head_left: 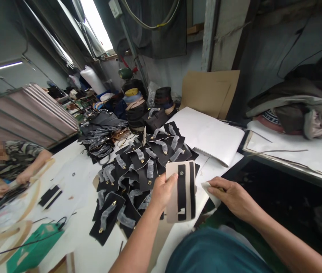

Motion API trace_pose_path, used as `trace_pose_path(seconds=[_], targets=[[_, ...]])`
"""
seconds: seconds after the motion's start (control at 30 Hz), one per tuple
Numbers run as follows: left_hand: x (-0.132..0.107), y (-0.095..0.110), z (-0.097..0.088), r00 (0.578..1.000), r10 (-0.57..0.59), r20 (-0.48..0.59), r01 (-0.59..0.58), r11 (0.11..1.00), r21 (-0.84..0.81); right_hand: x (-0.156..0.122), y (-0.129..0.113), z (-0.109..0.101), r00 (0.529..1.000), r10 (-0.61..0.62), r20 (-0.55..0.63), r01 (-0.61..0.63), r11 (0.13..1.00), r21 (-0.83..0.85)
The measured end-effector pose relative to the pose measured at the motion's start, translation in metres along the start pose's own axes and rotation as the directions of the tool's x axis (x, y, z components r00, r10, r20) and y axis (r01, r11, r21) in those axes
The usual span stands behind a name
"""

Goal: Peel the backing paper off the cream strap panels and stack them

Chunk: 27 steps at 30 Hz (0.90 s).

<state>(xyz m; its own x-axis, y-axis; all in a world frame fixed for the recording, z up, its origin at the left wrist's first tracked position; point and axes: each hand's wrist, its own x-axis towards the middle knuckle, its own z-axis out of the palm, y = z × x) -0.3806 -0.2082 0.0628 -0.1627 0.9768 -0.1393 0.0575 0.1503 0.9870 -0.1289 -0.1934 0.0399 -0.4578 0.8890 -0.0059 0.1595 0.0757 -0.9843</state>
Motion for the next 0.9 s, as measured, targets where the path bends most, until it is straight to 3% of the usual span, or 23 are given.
trace_pose_path(seconds=[0.1, 0.23, 0.47, 0.6, 0.77, 0.9], targets=[[-0.008, -0.001, 0.005, 0.997, 0.065, 0.041, -0.070, 0.991, 0.113, -0.003, -0.006, 0.004, 0.998, 0.044, 0.048, -0.044, 0.999, -0.016], [-0.017, -0.001, 0.013, 0.995, 0.042, 0.090, -0.054, 0.990, 0.130, 0.000, -0.012, 0.015, 0.990, 0.103, 0.092, -0.107, 0.993, 0.048], [-0.031, 0.005, 0.015, 0.990, -0.023, 0.136, 0.010, 0.995, 0.100, 0.012, -0.019, 0.023, 0.994, 0.104, -0.019, -0.105, 0.994, -0.037], [-0.037, 0.014, 0.022, 0.988, 0.012, 0.154, -0.027, 0.995, 0.097, 0.014, -0.020, 0.027, 0.994, 0.101, -0.052, -0.105, 0.990, -0.096], [-0.034, 0.016, 0.035, 0.997, 0.034, 0.068, -0.043, 0.990, 0.134, 0.013, -0.022, 0.029, 0.996, 0.073, -0.056, -0.080, 0.985, -0.151], [-0.027, 0.019, 0.045, 0.998, 0.057, 0.003, -0.056, 0.965, 0.255, 0.012, -0.021, 0.030, 0.993, -0.006, -0.120, -0.035, 0.941, -0.336]])
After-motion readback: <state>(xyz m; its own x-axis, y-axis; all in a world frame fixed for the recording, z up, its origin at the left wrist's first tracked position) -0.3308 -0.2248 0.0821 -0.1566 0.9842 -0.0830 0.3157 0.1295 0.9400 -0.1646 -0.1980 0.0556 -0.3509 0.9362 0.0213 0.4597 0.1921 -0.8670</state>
